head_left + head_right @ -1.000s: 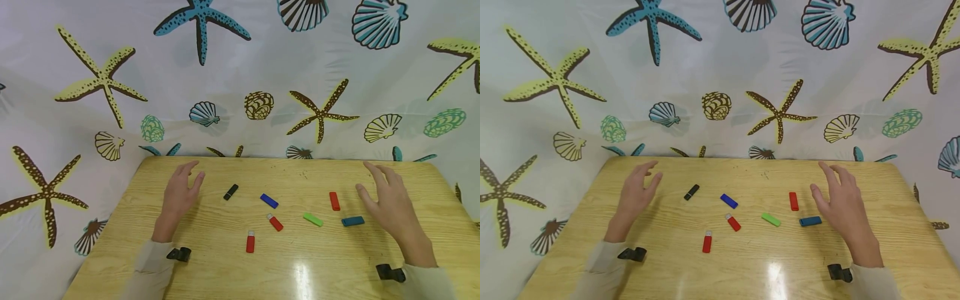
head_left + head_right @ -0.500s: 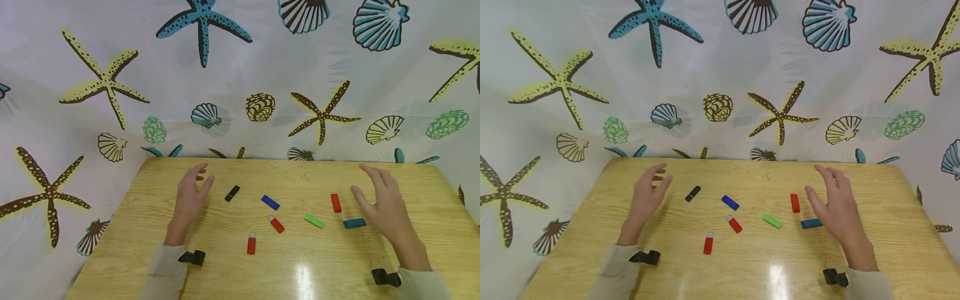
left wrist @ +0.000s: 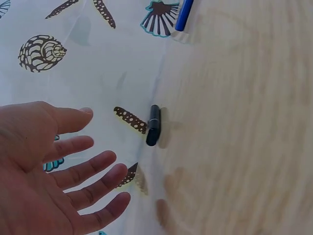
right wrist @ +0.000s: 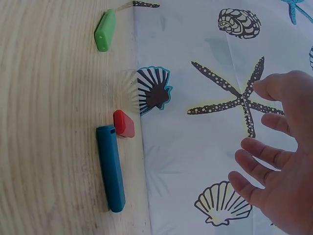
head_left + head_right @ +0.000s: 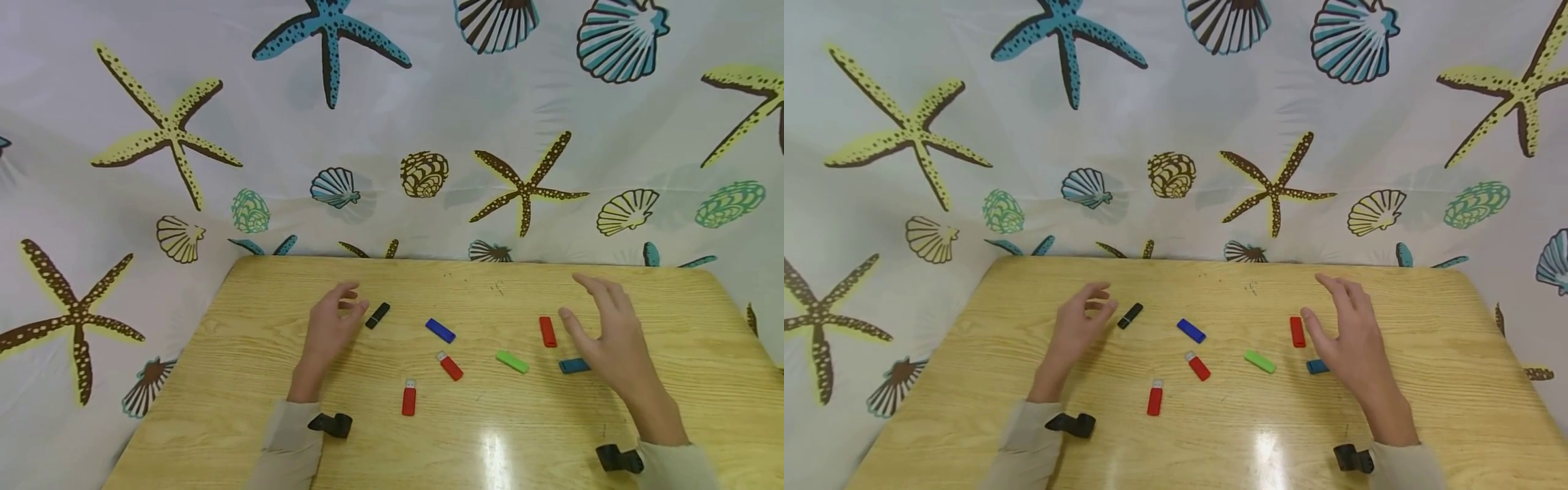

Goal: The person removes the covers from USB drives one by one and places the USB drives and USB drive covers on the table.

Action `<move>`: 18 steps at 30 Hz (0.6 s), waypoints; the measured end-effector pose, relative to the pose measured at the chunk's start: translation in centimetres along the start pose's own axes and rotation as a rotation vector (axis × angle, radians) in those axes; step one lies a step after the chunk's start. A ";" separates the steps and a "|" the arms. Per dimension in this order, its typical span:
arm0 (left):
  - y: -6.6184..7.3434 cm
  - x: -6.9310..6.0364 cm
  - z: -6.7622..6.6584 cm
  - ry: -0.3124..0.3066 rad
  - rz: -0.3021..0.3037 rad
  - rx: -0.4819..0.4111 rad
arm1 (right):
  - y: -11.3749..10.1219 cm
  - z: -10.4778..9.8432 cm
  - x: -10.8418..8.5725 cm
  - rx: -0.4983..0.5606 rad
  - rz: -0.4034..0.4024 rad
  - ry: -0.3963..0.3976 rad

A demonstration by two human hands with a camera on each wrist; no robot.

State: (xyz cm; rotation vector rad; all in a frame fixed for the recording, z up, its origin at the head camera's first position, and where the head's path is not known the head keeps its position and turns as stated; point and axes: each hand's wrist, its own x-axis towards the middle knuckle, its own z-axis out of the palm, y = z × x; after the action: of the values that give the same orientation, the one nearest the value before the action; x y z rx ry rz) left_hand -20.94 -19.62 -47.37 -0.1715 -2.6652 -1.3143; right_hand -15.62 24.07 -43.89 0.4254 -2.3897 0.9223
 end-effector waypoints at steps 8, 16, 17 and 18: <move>0.2 -0.4 1.2 -0.034 -0.025 0.066 | -0.4 0.8 -0.2 0.053 0.016 -0.035; 1.1 -0.1 2.2 -0.058 -0.077 0.190 | -0.9 1.9 -0.4 0.101 -0.017 -0.037; 1.0 -0.1 2.3 -0.058 -0.082 0.203 | -1.0 2.0 -0.4 0.103 -0.020 -0.037; 1.0 -0.1 2.4 -0.056 -0.084 0.214 | -1.1 2.1 -0.4 0.104 -0.023 -0.038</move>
State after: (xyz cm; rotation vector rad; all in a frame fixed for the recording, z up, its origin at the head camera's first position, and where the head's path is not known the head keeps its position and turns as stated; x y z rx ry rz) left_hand -20.90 -17.06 -48.04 -0.0707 -2.8654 -1.0500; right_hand -15.56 21.87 -44.85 0.5126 -2.3727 1.0405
